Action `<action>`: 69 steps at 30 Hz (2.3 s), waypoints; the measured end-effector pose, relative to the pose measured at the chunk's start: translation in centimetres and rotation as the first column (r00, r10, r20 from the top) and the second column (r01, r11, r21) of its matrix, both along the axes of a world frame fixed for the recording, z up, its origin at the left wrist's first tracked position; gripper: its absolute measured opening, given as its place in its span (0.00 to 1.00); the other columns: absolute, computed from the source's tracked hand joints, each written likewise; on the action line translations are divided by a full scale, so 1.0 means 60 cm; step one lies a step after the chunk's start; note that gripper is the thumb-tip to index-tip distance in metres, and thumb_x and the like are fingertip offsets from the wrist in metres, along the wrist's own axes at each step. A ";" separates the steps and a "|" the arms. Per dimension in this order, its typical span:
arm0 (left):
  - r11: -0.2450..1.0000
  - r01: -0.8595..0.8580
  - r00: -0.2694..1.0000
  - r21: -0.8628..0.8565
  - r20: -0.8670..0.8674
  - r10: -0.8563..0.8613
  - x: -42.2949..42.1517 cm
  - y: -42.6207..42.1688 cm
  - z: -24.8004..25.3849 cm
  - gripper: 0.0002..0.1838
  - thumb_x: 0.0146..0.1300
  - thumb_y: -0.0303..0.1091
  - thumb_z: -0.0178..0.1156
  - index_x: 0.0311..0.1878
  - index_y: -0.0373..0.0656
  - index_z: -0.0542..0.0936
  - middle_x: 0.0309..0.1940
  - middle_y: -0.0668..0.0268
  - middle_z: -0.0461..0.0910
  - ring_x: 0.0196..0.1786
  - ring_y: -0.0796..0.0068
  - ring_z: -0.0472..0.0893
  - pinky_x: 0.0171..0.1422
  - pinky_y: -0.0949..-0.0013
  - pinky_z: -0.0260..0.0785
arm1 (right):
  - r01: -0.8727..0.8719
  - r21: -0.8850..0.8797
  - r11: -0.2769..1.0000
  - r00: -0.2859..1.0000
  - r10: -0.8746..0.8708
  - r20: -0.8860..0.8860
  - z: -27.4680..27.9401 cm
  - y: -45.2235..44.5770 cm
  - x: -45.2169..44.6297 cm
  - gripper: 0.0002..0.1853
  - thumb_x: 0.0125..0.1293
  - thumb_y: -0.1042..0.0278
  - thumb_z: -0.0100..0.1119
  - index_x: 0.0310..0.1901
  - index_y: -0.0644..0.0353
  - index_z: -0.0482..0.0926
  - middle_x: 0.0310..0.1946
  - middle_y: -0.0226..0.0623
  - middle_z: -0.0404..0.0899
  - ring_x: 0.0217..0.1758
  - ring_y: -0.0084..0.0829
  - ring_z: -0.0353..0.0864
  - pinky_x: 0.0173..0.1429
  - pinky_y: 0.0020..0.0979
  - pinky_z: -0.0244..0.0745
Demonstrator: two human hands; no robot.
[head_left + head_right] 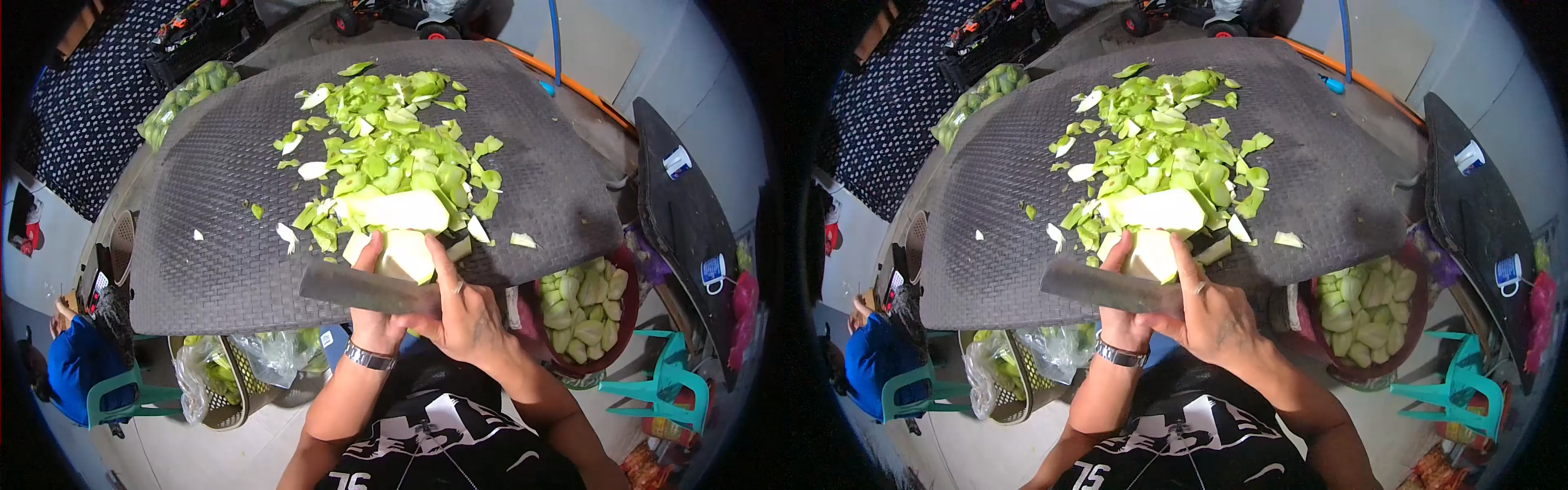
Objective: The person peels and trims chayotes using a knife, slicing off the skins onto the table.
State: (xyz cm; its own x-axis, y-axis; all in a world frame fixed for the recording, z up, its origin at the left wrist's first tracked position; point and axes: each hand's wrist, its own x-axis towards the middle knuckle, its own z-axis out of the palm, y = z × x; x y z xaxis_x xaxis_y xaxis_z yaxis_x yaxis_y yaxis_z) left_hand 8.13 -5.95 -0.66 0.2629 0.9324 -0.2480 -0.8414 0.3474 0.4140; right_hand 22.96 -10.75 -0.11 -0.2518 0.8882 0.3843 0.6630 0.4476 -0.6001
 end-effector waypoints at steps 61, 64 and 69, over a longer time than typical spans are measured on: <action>0.984 -0.169 0.976 0.064 -0.125 0.176 -0.035 0.074 0.009 0.30 0.81 0.55 0.50 0.65 0.35 0.76 0.49 0.50 0.86 0.51 0.54 0.88 0.59 0.46 0.83 | -0.110 -0.685 0.720 0.970 -0.074 -0.234 0.113 -0.057 0.038 0.37 0.82 0.73 0.48 0.87 0.43 0.47 0.34 0.49 0.87 0.32 0.38 0.91 0.45 0.39 0.86; 0.985 -0.134 0.982 0.105 -0.122 0.146 -0.036 0.075 0.010 0.30 0.81 0.57 0.51 0.64 0.36 0.76 0.47 0.50 0.86 0.50 0.54 0.89 0.57 0.46 0.84 | -0.095 -0.689 0.719 0.972 -0.083 -0.221 0.115 -0.058 0.036 0.37 0.82 0.74 0.48 0.87 0.44 0.48 0.33 0.50 0.86 0.34 0.39 0.92 0.46 0.39 0.85; 0.993 -0.077 0.977 0.092 -0.191 0.093 -0.028 0.070 0.014 0.31 0.81 0.60 0.50 0.64 0.38 0.77 0.47 0.51 0.86 0.47 0.54 0.89 0.56 0.46 0.85 | -0.105 -0.702 0.704 0.963 -0.103 -0.247 0.098 -0.058 0.035 0.37 0.82 0.74 0.47 0.87 0.43 0.48 0.30 0.47 0.86 0.32 0.37 0.91 0.44 0.40 0.86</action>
